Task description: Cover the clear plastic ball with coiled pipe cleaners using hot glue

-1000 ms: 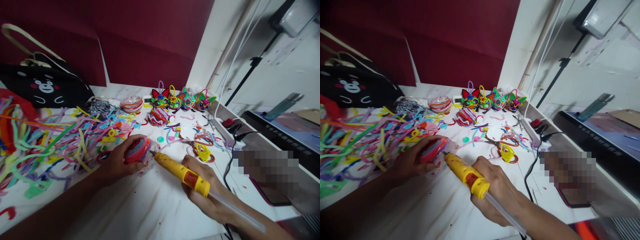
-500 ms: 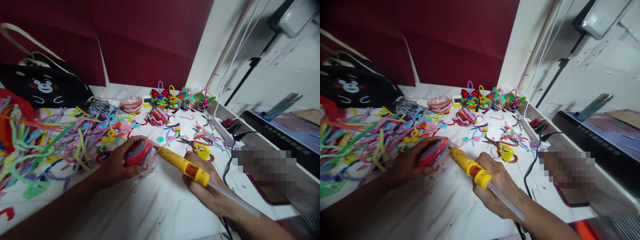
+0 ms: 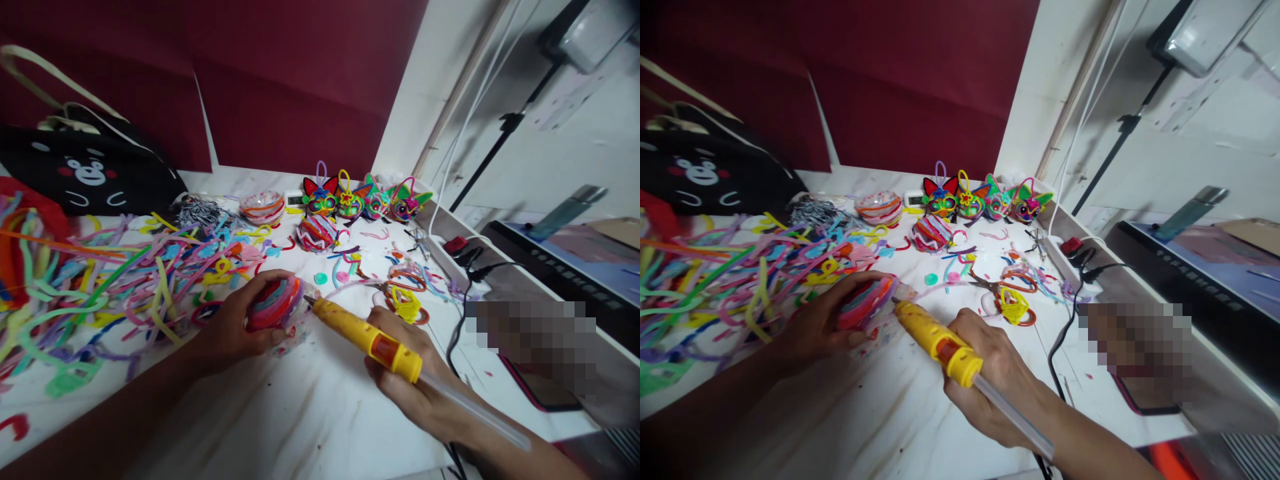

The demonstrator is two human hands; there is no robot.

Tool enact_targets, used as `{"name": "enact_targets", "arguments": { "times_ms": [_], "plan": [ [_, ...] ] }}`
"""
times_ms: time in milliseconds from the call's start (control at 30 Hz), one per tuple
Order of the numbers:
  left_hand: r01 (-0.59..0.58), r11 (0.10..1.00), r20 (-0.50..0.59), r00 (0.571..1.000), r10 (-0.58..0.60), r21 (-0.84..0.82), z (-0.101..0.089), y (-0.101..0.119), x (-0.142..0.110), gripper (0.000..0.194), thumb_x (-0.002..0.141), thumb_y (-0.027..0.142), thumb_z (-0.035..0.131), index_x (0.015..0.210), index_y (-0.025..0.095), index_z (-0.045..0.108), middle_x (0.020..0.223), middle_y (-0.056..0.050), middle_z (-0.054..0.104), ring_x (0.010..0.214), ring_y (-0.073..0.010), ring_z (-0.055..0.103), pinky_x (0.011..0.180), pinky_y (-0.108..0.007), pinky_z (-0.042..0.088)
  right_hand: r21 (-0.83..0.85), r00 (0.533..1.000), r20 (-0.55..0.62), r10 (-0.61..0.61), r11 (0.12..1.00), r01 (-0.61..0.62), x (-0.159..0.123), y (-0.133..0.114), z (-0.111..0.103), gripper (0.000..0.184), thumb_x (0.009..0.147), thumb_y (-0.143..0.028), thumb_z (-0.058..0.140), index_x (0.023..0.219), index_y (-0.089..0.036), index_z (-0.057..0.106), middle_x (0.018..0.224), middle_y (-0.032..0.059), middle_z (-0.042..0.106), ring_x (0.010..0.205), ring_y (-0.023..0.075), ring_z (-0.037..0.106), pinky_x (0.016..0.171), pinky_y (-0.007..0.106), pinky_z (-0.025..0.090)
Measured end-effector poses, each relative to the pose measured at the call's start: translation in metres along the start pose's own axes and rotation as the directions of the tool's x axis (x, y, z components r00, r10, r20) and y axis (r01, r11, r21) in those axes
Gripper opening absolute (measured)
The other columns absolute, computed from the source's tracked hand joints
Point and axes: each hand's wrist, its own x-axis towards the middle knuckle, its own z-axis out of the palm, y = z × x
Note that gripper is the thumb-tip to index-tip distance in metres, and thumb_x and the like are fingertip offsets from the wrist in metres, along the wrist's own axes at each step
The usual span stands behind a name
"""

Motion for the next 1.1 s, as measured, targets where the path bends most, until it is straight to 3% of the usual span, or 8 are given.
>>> {"name": "enact_targets", "arguments": {
  "times_ms": [267,567,933,1100],
  "plan": [
    [-0.056,0.998,0.011,0.998,0.056,0.026,0.001,-0.002,-0.001,0.063,0.069,0.039,0.072,0.128,0.024,0.055,0.127,-0.006,0.064,0.111,-0.027,0.062,0.09,-0.03,0.051,-0.016,0.999,-0.01,0.044,0.999,-0.044,0.001,-0.001,-0.002,0.011,0.093,-0.026,0.048,0.085,-0.025,0.04,0.079,-0.0006,0.048,0.063,0.016,0.048,0.057,0.031,0.037],
    [0.026,0.999,0.0,1.0,-0.026,0.039,-0.001,0.003,0.001,0.063,0.068,0.04,0.071,0.126,0.023,0.054,0.125,-0.005,0.063,0.107,-0.0266,0.063,0.086,-0.029,0.052,-0.046,1.0,-0.007,0.019,0.999,-0.02,0.001,-0.007,0.001,0.006,0.088,-0.02,0.044,0.083,-0.023,0.042,0.078,-0.0003,0.051,0.061,0.0142,0.051,0.055,0.028,0.038],
    [0.061,0.998,-0.018,0.998,-0.061,0.007,0.002,0.002,0.001,0.062,0.067,0.041,0.071,0.124,0.024,0.057,0.119,-0.004,0.067,0.096,-0.0246,0.065,0.073,-0.026,0.052,-0.109,0.998,0.037,-0.045,0.993,0.049,0.001,-0.011,0.002,0.005,0.087,-0.018,0.041,0.086,-0.021,0.044,0.079,0.0006,0.052,0.061,0.0125,0.051,0.054,0.026,0.039],
    [0.039,0.999,-0.017,0.999,-0.039,0.02,0.001,0.0,0.002,0.062,0.068,0.044,0.07,0.124,0.023,0.057,0.12,-0.005,0.067,0.101,-0.0269,0.065,0.076,-0.028,0.052,-0.131,0.997,0.041,-0.068,0.989,0.073,0.001,-0.011,0.003,0.005,0.086,-0.017,0.041,0.087,-0.021,0.045,0.079,0.0006,0.052,0.062,0.0122,0.051,0.055,0.026,0.04]
  ]
}}
